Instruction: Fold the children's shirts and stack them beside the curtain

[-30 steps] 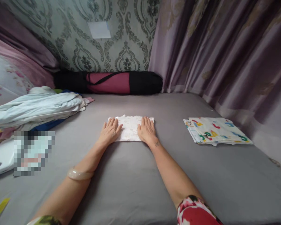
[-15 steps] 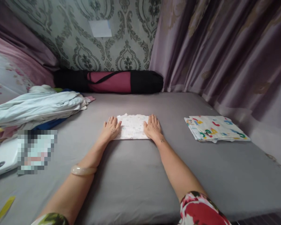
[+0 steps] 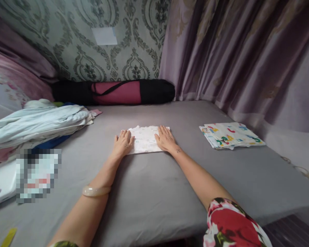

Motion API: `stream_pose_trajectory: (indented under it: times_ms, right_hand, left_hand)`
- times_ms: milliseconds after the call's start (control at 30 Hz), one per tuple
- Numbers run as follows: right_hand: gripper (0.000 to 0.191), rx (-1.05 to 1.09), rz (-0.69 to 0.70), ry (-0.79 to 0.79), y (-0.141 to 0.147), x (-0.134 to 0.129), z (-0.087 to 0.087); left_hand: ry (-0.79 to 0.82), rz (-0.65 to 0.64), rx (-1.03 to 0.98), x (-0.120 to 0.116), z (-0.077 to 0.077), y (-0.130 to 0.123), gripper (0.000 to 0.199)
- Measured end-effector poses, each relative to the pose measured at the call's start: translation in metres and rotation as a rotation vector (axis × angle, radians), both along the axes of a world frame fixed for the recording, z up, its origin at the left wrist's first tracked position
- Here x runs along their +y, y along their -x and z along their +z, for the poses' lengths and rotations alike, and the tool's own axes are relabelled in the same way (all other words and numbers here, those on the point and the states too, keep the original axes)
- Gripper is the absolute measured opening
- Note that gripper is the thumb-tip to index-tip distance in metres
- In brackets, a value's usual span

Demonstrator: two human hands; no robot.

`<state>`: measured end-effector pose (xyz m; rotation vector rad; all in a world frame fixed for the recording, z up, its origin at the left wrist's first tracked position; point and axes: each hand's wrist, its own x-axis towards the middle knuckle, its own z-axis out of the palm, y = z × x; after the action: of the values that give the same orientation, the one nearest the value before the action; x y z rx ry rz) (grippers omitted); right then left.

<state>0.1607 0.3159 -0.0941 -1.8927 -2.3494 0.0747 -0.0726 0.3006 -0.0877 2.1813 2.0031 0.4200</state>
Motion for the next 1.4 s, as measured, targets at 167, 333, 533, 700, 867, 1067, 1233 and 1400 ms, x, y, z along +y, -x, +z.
stream_pose_trajectory:
  times_ms: [167,333,533,700,867,1067,1233,1400]
  right_hand:
    - [0.067,0.028,-0.005,0.074,0.007,-0.001,0.018]
    - [0.06,0.052,0.095,0.002,0.034,-0.007,0.026]
    - [0.059,0.031,0.091,0.023,0.042,-0.01,0.012]
    - [0.06,0.025,0.093,0.086,0.048,-0.009,0.024]
    - [0.059,0.079,0.174,0.032,0.075,-0.01,0.027]
    - [0.059,0.064,0.176,0.027,0.086,-0.012,0.013]
    - [0.059,0.045,0.167,0.064,0.09,-0.007,0.02]
    - [0.06,0.098,0.216,0.026,0.116,-0.004,0.025]
  left_hand:
    - [-0.027,0.007,-0.056,0.003,0.0,0.002,0.046]
    - [-0.087,0.009,-0.114,0.005,-0.002,0.005,0.043]
    - [-0.112,0.017,-0.177,0.008,-0.006,0.008,0.04]
    - [-0.149,0.039,-0.318,0.013,-0.007,0.012,0.037]
    - [-0.194,0.109,-0.518,0.019,-0.003,0.017,0.039]
    - [-0.272,0.244,-0.733,0.024,0.003,0.025,0.038]
    - [-0.319,0.331,-0.902,0.03,-0.003,0.036,0.036]
    - [-0.329,0.334,-0.95,0.036,-0.014,0.04,0.037]
